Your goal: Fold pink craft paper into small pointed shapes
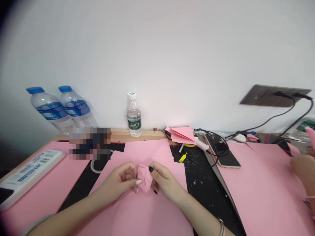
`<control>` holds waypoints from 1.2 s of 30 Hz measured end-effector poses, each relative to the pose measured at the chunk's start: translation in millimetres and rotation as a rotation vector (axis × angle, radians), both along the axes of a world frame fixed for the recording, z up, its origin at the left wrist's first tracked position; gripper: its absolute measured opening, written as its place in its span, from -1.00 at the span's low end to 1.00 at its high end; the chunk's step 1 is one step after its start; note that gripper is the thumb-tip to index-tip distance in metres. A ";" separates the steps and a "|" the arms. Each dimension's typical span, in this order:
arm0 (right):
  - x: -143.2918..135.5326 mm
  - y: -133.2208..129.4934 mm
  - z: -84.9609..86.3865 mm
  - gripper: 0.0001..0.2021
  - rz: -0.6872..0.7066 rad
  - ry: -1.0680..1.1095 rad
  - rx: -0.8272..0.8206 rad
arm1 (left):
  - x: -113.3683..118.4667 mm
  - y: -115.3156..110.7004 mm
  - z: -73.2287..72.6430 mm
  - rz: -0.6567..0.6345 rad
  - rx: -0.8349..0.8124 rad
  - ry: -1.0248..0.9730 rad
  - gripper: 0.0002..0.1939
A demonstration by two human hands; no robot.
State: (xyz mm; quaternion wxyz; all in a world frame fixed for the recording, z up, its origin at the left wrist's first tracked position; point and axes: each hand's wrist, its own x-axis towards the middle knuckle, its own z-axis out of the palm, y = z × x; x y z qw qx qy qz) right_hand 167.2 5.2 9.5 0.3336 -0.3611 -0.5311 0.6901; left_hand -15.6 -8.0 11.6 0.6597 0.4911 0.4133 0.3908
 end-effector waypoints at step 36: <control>83.7 53.7 46.3 -0.79 -1.116 0.423 0.400 | -7.0 3.3 1.4 0.101 0.180 0.174 -0.94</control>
